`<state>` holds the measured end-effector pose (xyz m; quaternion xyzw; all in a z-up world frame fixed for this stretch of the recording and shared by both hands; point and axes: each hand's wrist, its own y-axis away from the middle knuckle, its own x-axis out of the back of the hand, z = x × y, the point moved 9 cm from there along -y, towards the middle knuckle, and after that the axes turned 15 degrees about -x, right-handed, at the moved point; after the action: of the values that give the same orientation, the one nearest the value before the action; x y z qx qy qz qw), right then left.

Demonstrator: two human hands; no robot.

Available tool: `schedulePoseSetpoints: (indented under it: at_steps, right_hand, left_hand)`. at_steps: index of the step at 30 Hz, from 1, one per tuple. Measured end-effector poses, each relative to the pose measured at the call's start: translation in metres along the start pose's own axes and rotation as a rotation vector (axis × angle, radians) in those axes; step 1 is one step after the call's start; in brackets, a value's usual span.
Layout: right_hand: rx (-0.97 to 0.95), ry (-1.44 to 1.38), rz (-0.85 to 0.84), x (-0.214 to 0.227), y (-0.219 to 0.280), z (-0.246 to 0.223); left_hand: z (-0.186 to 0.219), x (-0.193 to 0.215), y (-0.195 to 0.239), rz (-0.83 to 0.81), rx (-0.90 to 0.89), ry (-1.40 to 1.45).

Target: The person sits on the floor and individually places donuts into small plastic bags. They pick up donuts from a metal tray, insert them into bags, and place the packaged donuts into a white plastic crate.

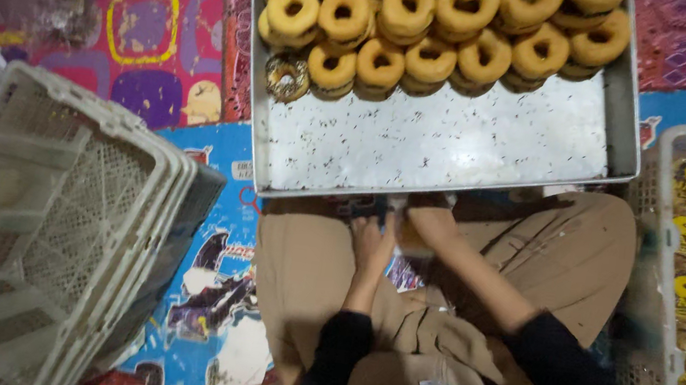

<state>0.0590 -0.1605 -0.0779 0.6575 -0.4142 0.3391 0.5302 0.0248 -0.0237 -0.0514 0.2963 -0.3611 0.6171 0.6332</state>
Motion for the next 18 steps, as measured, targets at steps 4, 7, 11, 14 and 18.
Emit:
schedulePoseSetpoints:
  at_steps: [4, 7, 11, 14, 18]
  right_hand:
    - [0.380, 0.027, 0.586, 0.087, 0.117, -0.018]
    - [0.115, 0.096, 0.190, 0.064, 0.121, 0.009]
    - [0.157, -0.043, 0.370, 0.057, 0.116, 0.006]
    - [0.144, -0.036, 0.551, 0.066, 0.111, -0.004]
    - [-0.116, -0.424, 0.155, 0.089, 0.111, 0.000]
  left_hand:
    - [0.049, 0.011, 0.011, -0.069, -0.090, 0.614]
    - [0.095, 0.017, 0.022, -0.125, -0.172, 0.727]
    - [0.123, 0.041, 0.020, -0.063, -0.211, 0.669]
    - [0.158, 0.069, 0.026, -0.051, -0.528, 0.498]
    - [0.160, 0.117, 0.043, 0.307, -0.596, 0.297]
